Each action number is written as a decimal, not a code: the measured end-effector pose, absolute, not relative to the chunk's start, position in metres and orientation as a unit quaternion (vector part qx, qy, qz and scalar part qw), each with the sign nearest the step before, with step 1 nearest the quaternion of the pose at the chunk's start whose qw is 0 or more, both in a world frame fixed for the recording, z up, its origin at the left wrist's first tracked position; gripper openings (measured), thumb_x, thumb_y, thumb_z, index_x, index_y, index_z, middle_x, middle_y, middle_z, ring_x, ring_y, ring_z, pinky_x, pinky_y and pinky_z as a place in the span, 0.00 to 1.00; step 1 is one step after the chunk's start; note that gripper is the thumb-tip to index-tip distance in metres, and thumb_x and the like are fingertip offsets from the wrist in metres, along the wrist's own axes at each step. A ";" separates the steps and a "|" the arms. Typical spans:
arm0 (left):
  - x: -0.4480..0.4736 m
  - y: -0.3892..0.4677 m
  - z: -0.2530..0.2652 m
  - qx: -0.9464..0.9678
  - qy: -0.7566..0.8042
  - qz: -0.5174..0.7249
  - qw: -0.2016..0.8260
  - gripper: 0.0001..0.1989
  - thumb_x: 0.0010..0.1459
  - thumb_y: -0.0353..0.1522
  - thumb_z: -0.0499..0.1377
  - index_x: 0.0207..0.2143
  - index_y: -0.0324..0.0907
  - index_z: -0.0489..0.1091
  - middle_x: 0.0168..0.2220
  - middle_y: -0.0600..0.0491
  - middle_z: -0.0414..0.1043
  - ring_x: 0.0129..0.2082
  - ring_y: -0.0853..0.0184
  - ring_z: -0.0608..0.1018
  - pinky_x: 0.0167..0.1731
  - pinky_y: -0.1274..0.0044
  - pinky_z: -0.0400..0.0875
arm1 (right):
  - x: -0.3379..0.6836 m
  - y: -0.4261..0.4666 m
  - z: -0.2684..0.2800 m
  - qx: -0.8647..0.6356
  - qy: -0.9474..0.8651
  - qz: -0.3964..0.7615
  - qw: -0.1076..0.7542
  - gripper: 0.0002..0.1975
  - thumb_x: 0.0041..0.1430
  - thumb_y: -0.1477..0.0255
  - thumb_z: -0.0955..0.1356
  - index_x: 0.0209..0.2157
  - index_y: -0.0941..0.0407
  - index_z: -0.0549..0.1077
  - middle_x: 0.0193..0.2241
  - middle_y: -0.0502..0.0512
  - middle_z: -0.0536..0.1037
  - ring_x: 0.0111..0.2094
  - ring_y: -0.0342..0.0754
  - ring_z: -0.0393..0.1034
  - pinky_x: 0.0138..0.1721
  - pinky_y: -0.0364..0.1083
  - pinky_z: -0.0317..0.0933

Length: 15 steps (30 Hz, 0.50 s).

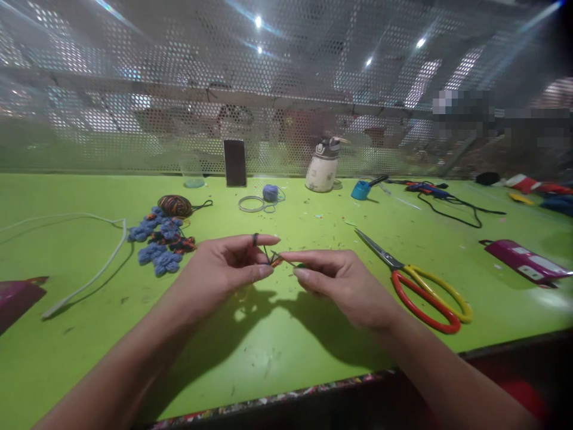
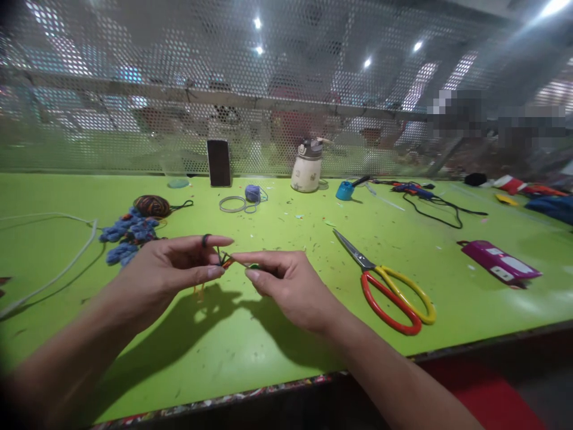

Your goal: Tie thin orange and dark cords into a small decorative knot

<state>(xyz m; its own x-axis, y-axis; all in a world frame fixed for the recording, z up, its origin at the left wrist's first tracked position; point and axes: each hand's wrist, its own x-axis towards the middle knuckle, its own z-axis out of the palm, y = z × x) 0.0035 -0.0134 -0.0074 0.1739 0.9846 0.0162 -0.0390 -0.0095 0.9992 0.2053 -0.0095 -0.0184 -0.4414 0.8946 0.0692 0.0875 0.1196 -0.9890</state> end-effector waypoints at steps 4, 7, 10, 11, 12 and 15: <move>0.007 -0.014 -0.006 0.527 0.445 0.476 0.545 0.16 0.44 0.25 0.69 0.38 0.45 0.80 0.23 0.58 0.73 0.26 0.75 0.73 0.29 0.82 0.66 | 0.203 -0.011 -0.020 -0.376 -0.604 0.593 0.378 0.17 0.56 0.73 0.69 0.48 0.59 0.77 0.18 0.44 0.60 0.21 0.38 0.49 0.22 0.41 0.43; 0.008 -0.015 -0.008 0.535 0.449 0.476 0.534 0.20 0.44 0.26 0.69 0.42 0.47 0.79 0.23 0.58 0.73 0.26 0.74 0.72 0.29 0.81 0.66 | 0.203 -0.011 -0.020 -0.379 -0.594 0.602 0.376 0.17 0.56 0.73 0.69 0.48 0.59 0.77 0.18 0.44 0.59 0.21 0.38 0.48 0.21 0.41 0.41; 0.007 -0.015 -0.009 0.554 0.452 0.472 0.517 0.20 0.44 0.26 0.69 0.42 0.46 0.79 0.24 0.58 0.73 0.26 0.73 0.72 0.30 0.80 0.66 | 0.203 -0.011 -0.020 -0.386 -0.596 0.597 0.374 0.16 0.56 0.73 0.69 0.47 0.59 0.77 0.18 0.44 0.60 0.20 0.38 0.49 0.21 0.41 0.42; 0.007 -0.015 -0.010 0.561 0.453 0.465 0.514 0.19 0.44 0.25 0.68 0.42 0.46 0.79 0.24 0.57 0.73 0.26 0.73 0.72 0.29 0.80 0.66 | 0.203 -0.011 -0.019 -0.387 -0.597 0.595 0.373 0.16 0.56 0.74 0.69 0.47 0.59 0.77 0.18 0.44 0.60 0.20 0.37 0.50 0.21 0.41 0.42; 0.006 -0.014 -0.010 0.568 0.454 0.458 0.512 0.19 0.45 0.25 0.68 0.42 0.45 0.79 0.23 0.57 0.73 0.26 0.73 0.71 0.29 0.80 0.65 | 0.203 -0.011 -0.019 -0.388 -0.599 0.594 0.371 0.16 0.55 0.74 0.69 0.47 0.60 0.77 0.18 0.44 0.61 0.20 0.37 0.50 0.21 0.41 0.43; 0.003 -0.012 -0.011 0.579 0.454 0.427 0.525 0.20 0.45 0.26 0.67 0.44 0.45 0.78 0.23 0.57 0.72 0.25 0.72 0.71 0.28 0.79 0.64 | 0.203 -0.010 -0.017 -0.389 -0.612 0.591 0.354 0.16 0.55 0.75 0.69 0.46 0.61 0.78 0.17 0.44 0.60 0.19 0.37 0.50 0.21 0.41 0.43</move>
